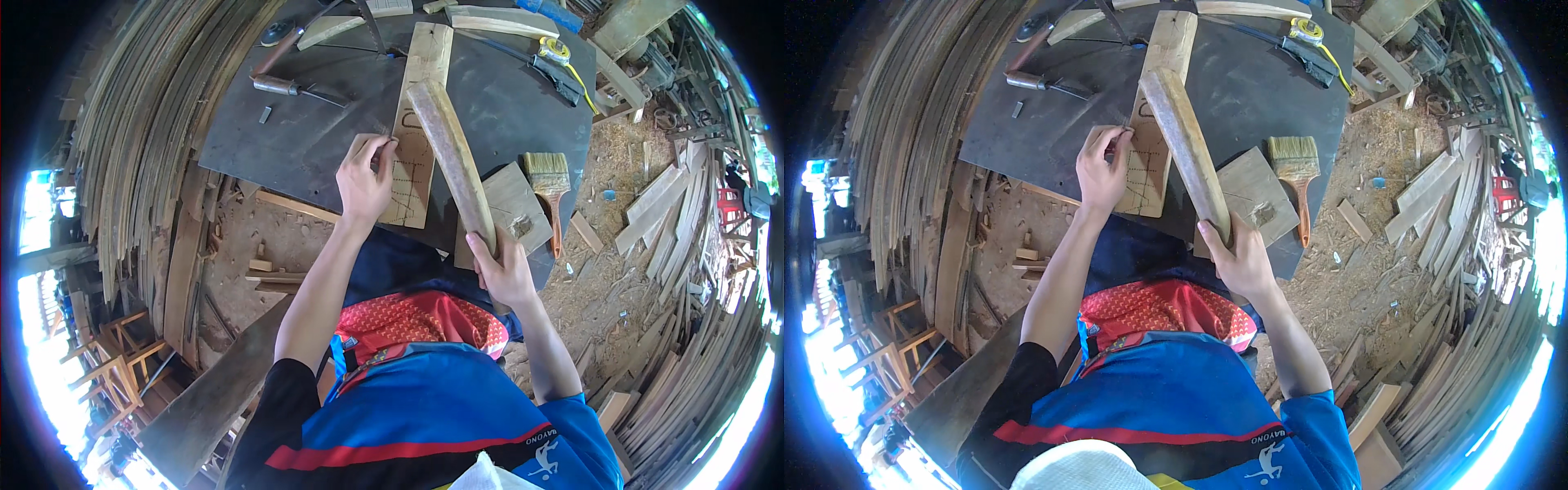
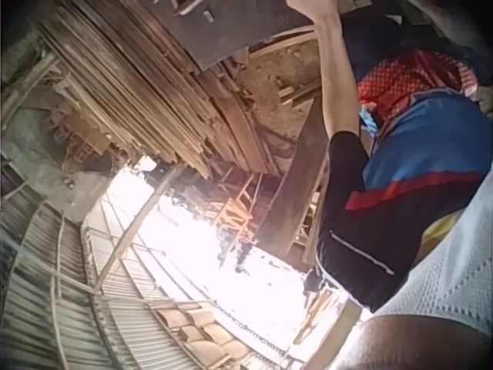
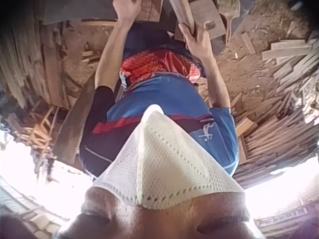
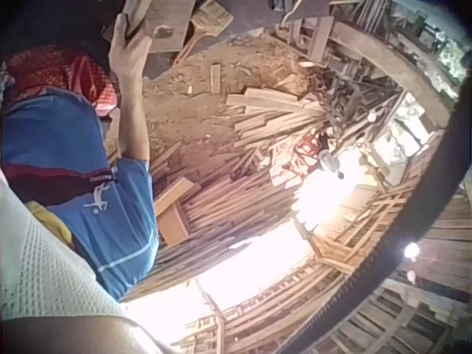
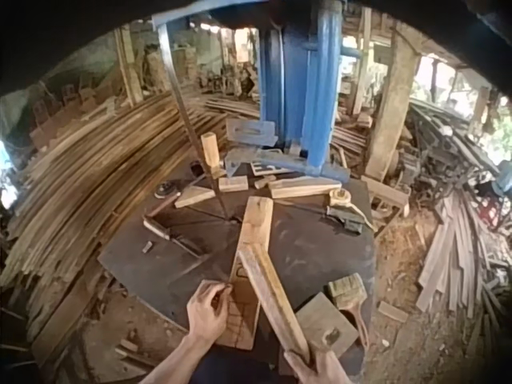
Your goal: The person uses a small chisel and a wooden mallet to carve letters into a rectangular piece of wood. They repeatedly strike the chisel to deepen the incisions, occasionally adjusting the wood's position on the workbench. The task involves precise hand coordination to maintain the shape of the letters.
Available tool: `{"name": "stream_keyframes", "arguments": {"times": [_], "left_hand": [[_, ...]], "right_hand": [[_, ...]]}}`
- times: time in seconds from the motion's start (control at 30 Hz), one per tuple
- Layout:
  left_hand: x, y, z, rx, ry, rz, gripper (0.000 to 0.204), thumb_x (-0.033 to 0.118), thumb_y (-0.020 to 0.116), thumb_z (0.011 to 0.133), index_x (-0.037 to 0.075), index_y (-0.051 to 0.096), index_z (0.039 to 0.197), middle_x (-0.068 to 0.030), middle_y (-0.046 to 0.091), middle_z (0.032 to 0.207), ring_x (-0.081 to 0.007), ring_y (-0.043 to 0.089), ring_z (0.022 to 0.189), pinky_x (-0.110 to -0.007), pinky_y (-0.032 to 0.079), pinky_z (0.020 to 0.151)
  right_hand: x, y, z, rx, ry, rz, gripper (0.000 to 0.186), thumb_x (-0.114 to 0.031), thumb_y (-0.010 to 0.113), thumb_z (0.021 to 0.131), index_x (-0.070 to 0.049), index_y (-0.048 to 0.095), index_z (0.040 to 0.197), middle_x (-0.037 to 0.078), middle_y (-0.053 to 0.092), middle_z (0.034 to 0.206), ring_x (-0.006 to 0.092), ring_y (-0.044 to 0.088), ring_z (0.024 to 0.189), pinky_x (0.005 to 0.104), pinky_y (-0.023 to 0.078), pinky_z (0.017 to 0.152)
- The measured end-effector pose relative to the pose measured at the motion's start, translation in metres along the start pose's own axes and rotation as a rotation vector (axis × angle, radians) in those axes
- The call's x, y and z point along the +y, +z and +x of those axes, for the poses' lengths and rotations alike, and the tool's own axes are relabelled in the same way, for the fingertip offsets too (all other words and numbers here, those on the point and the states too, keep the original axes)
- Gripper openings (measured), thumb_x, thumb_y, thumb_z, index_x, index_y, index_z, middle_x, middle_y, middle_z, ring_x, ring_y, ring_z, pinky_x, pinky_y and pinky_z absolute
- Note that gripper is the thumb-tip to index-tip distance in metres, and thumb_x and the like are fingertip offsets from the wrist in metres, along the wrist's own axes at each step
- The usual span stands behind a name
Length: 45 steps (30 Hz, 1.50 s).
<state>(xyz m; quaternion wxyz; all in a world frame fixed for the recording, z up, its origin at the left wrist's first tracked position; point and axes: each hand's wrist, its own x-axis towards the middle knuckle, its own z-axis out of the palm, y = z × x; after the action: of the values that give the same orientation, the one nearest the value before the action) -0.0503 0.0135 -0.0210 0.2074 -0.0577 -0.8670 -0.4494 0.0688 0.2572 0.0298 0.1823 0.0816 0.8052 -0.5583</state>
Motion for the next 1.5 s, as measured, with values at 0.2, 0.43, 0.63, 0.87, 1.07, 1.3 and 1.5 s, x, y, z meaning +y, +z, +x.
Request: {"name": "stream_keyframes", "arguments": {"times": [0.2, 0.43, 0.63, 0.87, 1.07, 1.3, 1.5], "left_hand": [[-0.005, 0.001, -0.001, 0.012, -0.012, -0.017, 0.010, 0.004, 0.071, 0.097, 0.000, 0.075, 0.105, -0.0126, 0.074, 0.100, -0.0240, 0.073, 0.084, -0.033, 0.057, 0.074], [-0.005, 0.002, -0.001, 0.022, -0.016, -0.042, 0.010, 0.005, 0.073, 0.097, -0.001, 0.075, 0.104, -0.0119, 0.075, 0.100, -0.0222, 0.073, 0.084, -0.032, 0.056, 0.074], [-0.005, 0.002, 0.000, 0.044, 0.031, -0.019, 0.008, 0.006, 0.074, 0.096, 0.002, 0.076, 0.103, -0.0098, 0.074, 0.097, -0.0224, 0.071, 0.076, -0.032, 0.056, 0.068], [0.005, 0.000, 0.001, 0.011, 0.022, 0.071, 0.009, 0.004, 0.075, 0.093, 0.001, 0.076, 0.102, -0.0115, 0.073, 0.099, -0.0262, 0.073, 0.079, -0.035, 0.057, 0.070], [-0.012, -0.006, -0.006, -0.054, 0.081, 0.253, 0.012, 0.003, 0.071, 0.089, 0.005, 0.073, 0.100, -0.0084, 0.071, 0.107, -0.0349, 0.071, 0.084, -0.042, 0.054, 0.069], [-0.008, 0.000, -0.006, 0.032, 0.000, 0.134, 0.010, 0.008, 0.072, 0.093, 0.005, 0.076, 0.102, -0.0091, 0.073, 0.106, -0.0357, 0.072, 0.084, -0.043, 0.056, 0.072], [0.004, 0.000, -0.002, 0.012, -0.077, 0.080, 0.012, 0.011, 0.074, 0.097, 0.003, 0.078, 0.104, -0.0105, 0.075, 0.100, -0.0247, 0.072, 0.075, -0.033, 0.057, 0.067]], "right_hand": [[-0.001, -0.003, 0.001, -0.023, 0.069, 0.052, 0.042, -0.039, 0.064, 0.106, 0.002, 0.064, 0.106, 0.004, 0.059, 0.060, 0.0143, 0.061, 0.045, 0.0324, 0.047, 0.045], [-0.001, -0.003, -0.001, -0.019, 0.082, 0.091, 0.041, -0.039, 0.064, 0.106, 0.002, 0.064, 0.106, 0.004, 0.059, 0.060, 0.0129, 0.060, 0.046, 0.0315, 0.046, 0.044], [0.002, -0.002, -0.001, -0.018, 0.079, 0.103, 0.042, -0.040, 0.064, 0.106, 0.002, 0.064, 0.105, 0.003, 0.059, 0.060, 0.0118, 0.059, 0.046, 0.0307, 0.046, 0.044], [0.012, 0.002, -0.005, 0.100, -0.250, -0.139, 0.040, -0.035, 0.069, 0.102, 0.005, 0.063, 0.103, 0.020, 0.065, 0.065, 0.0381, 0.067, 0.052, 0.0431, 0.051, 0.050], [-0.018, 0.001, -0.030, 0.091, -0.365, -0.349, 0.041, -0.033, 0.074, 0.098, 0.005, 0.060, 0.105, 0.024, 0.064, 0.064, 0.0455, 0.068, 0.060, 0.0488, 0.053, 0.053], [-0.004, 0.006, -0.024, 0.065, -0.252, -0.377, 0.041, -0.033, 0.072, 0.100, 0.006, 0.060, 0.107, 0.024, 0.066, 0.065, 0.0465, 0.070, 0.065, 0.0505, 0.055, 0.058], [-0.019, -0.004, -0.029, 0.090, -0.183, -0.177, 0.034, -0.026, 0.071, 0.101, 0.006, 0.062, 0.099, 0.023, 0.065, 0.066, 0.0356, 0.071, 0.061, 0.0446, 0.050, 0.056]]}}
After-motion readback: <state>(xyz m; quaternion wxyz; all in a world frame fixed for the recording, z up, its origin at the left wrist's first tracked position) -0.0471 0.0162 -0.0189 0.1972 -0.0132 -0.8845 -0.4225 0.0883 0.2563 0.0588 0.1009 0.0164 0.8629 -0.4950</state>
